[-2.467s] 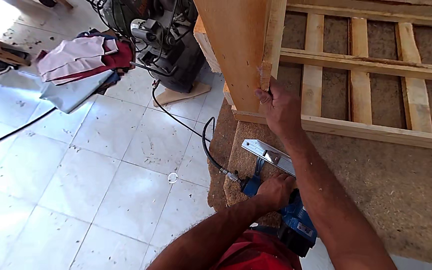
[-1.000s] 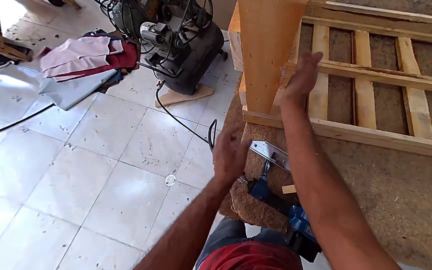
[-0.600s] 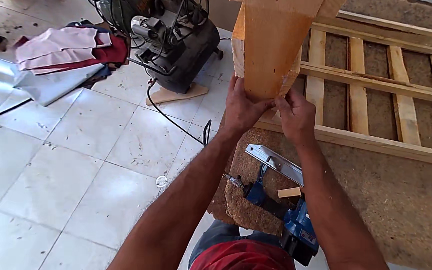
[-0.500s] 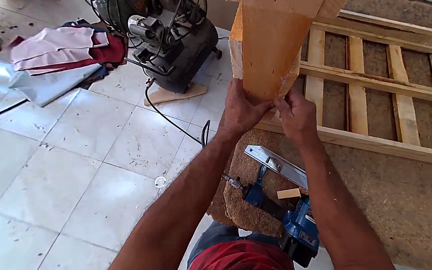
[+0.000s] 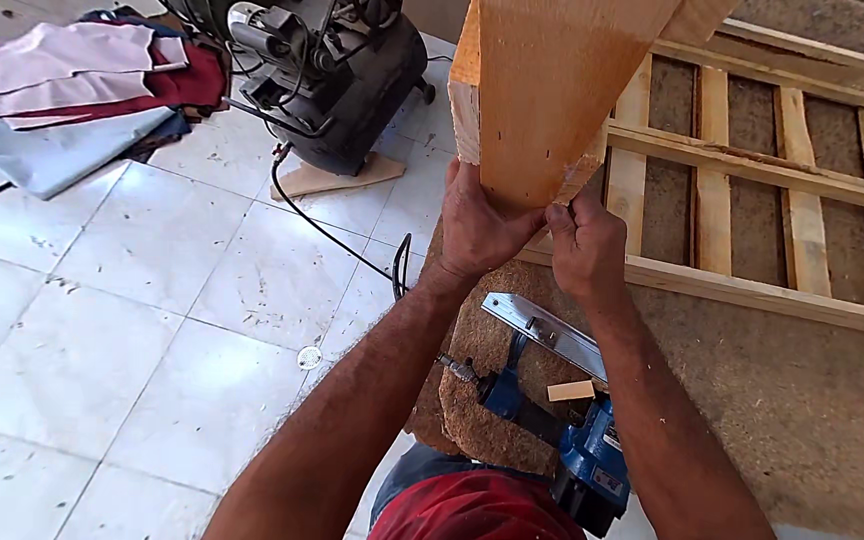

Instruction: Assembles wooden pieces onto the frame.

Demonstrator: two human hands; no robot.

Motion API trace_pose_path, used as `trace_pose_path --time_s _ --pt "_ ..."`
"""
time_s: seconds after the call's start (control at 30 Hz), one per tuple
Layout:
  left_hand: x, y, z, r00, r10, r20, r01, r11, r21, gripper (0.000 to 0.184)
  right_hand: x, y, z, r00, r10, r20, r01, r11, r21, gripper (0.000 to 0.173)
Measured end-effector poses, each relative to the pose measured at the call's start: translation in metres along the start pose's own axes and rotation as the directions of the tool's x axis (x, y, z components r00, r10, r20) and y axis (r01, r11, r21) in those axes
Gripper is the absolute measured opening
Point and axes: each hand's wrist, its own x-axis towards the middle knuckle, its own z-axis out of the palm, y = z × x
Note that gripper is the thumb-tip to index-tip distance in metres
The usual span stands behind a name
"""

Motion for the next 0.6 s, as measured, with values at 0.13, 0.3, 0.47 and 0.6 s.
trace_pose_path --time_s 0.13,0.3,0.47,0.6 --pt "-0.001 0.0 0.0 1.0 0.003 -0.008 -0.003 1.0 0.004 0.096 0.0 -0.002 0.001 1.0 -0.002 -0.005 0.002 1.0 -0.013 0.033" --pt "0.002 0.004 -0.006 0.997 -0.067 0.05 0.067 0.998 -0.008 0.095 0.001 0.0 -0.002 0.999 0.033 0.034 -0.034 0.998 0.05 0.033" --pt "0.004 -0.007 -0.021 0.97 -0.074 0.234 0.105 0.987 -0.124 0.077 0.004 0.025 -0.029 0.923 0.067 0.378 -0.236 0.876 0.421 0.05" --pt "0.005 -0.008 -0.02 0.971 -0.06 0.233 0.087 0.99 -0.111 0.075 -0.02 0.042 -0.002 0.969 0.157 0.19 -0.194 0.961 0.198 0.048"
